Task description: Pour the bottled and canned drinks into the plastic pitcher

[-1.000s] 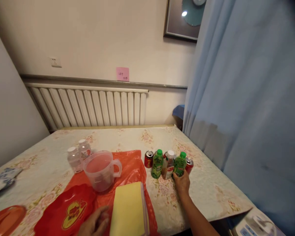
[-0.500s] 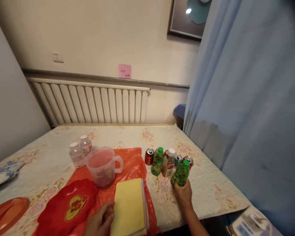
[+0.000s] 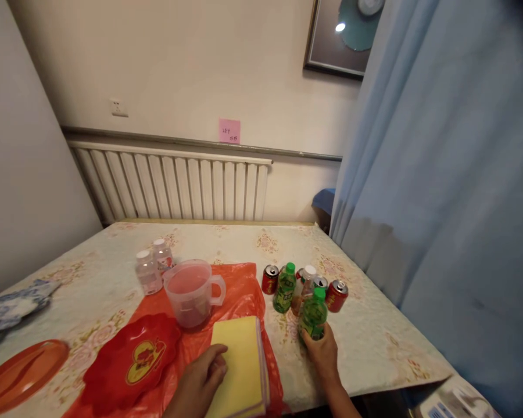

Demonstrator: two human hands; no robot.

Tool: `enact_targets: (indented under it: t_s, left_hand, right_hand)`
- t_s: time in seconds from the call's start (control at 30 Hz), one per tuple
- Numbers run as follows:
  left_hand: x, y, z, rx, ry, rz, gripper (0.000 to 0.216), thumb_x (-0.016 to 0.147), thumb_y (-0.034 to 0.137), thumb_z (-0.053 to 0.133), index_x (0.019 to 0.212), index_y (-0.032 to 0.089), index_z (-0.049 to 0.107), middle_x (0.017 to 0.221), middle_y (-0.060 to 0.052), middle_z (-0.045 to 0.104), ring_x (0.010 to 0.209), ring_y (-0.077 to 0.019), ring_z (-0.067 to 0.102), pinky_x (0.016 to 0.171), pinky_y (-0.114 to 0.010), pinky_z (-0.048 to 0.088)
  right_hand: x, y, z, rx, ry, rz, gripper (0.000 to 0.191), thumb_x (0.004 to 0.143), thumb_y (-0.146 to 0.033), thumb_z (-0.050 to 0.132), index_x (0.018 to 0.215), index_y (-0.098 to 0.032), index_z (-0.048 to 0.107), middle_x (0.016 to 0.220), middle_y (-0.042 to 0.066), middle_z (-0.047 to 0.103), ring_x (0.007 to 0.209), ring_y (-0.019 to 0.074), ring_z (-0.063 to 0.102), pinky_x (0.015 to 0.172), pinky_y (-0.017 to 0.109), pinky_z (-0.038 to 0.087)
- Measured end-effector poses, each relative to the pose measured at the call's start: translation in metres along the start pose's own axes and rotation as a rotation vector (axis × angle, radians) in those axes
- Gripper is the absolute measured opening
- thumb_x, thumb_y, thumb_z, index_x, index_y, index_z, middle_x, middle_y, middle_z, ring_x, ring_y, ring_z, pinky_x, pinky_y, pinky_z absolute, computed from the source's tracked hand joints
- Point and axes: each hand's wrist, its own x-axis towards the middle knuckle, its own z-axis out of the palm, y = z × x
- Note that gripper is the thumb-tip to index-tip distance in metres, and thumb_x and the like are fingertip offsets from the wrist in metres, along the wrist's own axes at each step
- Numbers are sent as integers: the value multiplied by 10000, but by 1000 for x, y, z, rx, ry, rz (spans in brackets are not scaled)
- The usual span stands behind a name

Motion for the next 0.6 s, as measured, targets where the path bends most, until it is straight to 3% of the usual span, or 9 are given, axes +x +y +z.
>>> enact_targets:
  t_s: [0.13,0.23,0.33,0.4,0.5,0.6]
  left_hand:
    - [8,31,9,0,14,114,386,814,283,526,1175,193,626,976,-64,699,702,-159,632,738,-307,528]
    - [12,55,7,17,24,252,552,829,208,528,1379,190,479,1131,-108,650,747,-160,623,765,-330,540]
    - [11,69,-3,109,30,384,558,871,175,513,1419,244,434,1308,-118,560,954,-191,631,867,-351,533]
    - [9,72,-14,198,37,434,450,899,161,483,1337,259,518,1256,-90,583,1058,-209,607,915,-350,515]
    - [3,70,-31,272,62,446,317,932,173,450,1205,241,597,1089,-69,628,1009,-207,615,886,-329,517]
    - [-4,65,-50,244,186,408,267,955,232,444,1172,212,599,1052,-84,639,977,-216,629,866,-335,521]
  right_hand:
    - [-34,-27,0,80,-204,-196,417,651,-404,690,1013,-204,638,948,91,716,867,284,677,780,371,547]
    - [-55,-48,4,117,-348,-343,437,687,-380,702,1084,-206,647,1046,101,717,965,286,677,858,386,549]
    - [-67,-65,9,128,-460,-452,426,688,-267,678,1110,-216,642,1087,87,705,1015,273,664,895,384,544]
    - [-71,-77,11,121,-522,-508,446,670,-177,637,1113,-225,640,1090,69,697,1020,254,657,909,369,539]
    - [-70,-97,12,109,-554,-591,490,648,-127,599,1127,-223,634,1096,68,685,1028,249,643,934,372,525]
    - [-62,-122,13,72,-588,-675,490,652,-120,581,1129,-220,626,1094,74,675,1031,257,629,930,382,517]
